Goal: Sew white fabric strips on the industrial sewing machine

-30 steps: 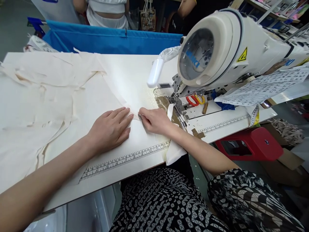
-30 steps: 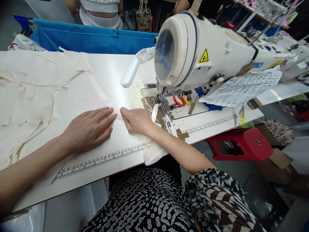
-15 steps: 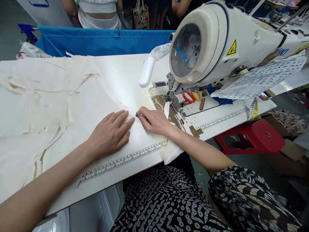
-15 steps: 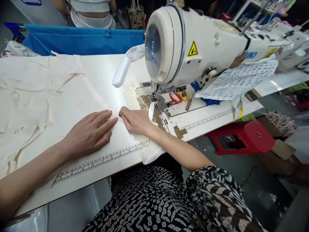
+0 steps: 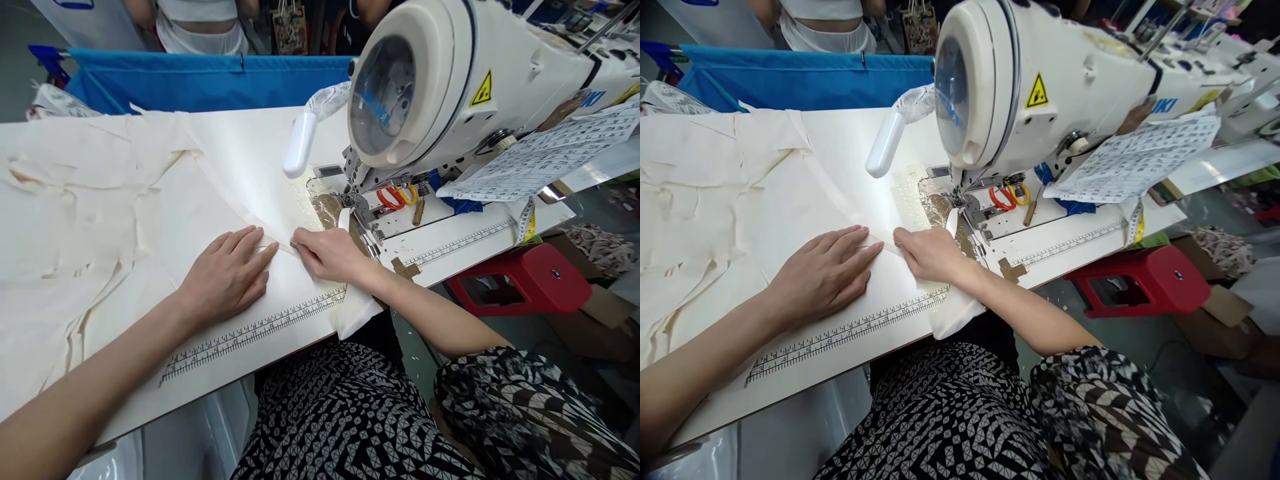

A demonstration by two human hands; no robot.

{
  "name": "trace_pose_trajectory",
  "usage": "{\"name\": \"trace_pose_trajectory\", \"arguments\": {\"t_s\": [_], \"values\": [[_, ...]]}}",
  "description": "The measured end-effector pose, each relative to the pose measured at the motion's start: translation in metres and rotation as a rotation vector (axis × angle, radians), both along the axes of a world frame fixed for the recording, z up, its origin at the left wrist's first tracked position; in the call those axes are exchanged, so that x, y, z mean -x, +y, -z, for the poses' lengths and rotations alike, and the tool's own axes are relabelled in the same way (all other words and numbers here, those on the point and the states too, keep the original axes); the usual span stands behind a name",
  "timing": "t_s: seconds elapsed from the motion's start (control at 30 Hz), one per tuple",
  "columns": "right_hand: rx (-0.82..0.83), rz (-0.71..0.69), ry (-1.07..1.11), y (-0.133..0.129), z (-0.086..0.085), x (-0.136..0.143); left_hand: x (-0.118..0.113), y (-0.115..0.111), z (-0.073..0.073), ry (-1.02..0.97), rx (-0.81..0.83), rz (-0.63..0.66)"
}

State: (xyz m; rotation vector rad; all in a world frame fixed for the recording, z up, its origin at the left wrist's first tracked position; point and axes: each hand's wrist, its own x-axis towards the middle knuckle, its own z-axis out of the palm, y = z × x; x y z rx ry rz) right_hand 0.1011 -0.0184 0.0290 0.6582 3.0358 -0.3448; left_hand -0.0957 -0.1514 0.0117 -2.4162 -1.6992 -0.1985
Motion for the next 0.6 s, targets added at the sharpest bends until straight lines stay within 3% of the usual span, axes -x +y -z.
{"name": "trace_pose_trajectory", "arguments": {"t_s": [0.17,0.4,0.6], "values": [[0.015,0.040,-0.014,0.002,-0.005,-0.014,0.000,0.000,-0.001,-0.010,0.009,-0.038],[-0.026,-0.035,-0.112,0.001,-0.011,0.027,0.002,0.001,0.005,-0.042,-0.045,-0.052],[0.095,0.046,0.072,0.008,-0.004,0.033,0.002,0.001,0.008,-0.019,-0.098,-0.038]]}}
